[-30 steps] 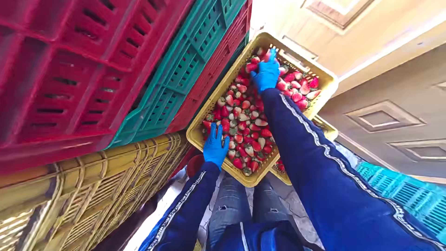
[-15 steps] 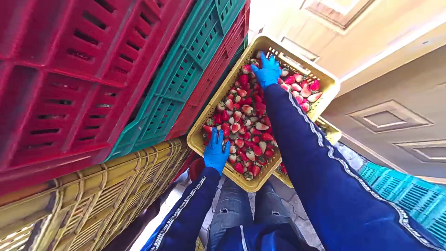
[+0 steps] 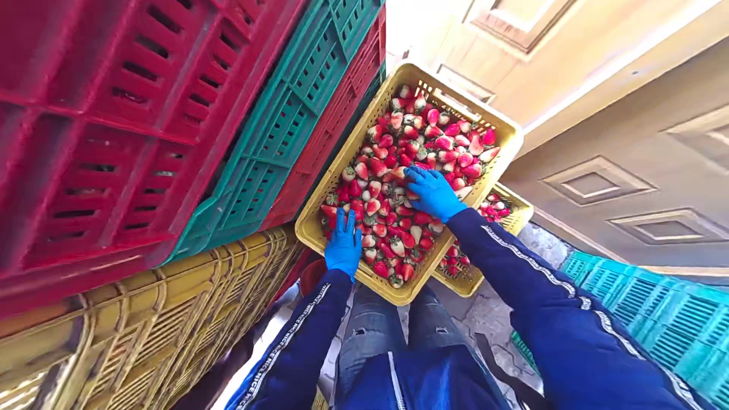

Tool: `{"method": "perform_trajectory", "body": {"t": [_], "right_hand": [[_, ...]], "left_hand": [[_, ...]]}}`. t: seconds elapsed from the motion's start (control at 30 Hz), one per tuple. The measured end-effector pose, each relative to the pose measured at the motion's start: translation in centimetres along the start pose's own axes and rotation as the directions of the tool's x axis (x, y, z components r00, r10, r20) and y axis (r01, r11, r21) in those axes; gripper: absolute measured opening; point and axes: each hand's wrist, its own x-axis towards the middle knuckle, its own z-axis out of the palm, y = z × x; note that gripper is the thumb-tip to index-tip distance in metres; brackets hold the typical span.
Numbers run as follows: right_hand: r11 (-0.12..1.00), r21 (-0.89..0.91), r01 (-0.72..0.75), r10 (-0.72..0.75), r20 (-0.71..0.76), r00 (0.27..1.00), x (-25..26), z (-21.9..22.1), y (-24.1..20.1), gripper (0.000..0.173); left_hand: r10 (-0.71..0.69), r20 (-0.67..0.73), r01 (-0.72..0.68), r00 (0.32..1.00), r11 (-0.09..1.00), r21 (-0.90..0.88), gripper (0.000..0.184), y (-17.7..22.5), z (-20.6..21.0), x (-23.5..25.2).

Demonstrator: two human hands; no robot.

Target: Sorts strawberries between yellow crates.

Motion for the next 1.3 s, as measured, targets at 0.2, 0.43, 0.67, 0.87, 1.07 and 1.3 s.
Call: {"method": "perform_trajectory", "body": {"t": [0.2,0.43,0.67,0.87,1.07,1.3], "right_hand": [[0.976,0.058,-0.208,0.211,-0.053,0.976,-1.5,-3.7,2.7,0.049],[0.988,-0.087,-0.124,0.12,-0.05,0.991,9.1,-3.9,6.0,0.074],[0.692,0.231,-0.684,0.722,-0.245,0.647,3.7,-2.0,5.0,0.067],[0.909,0.071,-0.412,0.415,-0.037,0.909,-1.7,5.5,-10.7,0.062],[0.992,0.054,-0.118,0.105,0.21,0.972,-7.8,6.4,-10.7,0.052],[0.918,-0.097,-0.384,0.373,-0.113,0.921,-4.5,-1.6,2.7,0.071]], "left_hand": [[-0.005,-0.005,0.005,1.0,1.0,-0.006,0.058,-0.1,0.0,0.1],[-0.008,-0.014,0.008,1.0,1.0,-0.01,0.059,-0.1,0.2,0.1],[-0.025,0.047,0.025,0.999,1.0,-0.001,0.056,0.1,-0.7,0.1],[0.17,-0.142,-0.156,0.975,0.982,0.106,0.06,0.1,0.5,0.1],[0.693,0.301,-0.739,0.656,0.67,0.067,0.066,3.2,1.0,4.8],[0.542,0.101,-0.55,0.834,0.807,0.216,0.059,1.9,-5.1,13.3]]}}
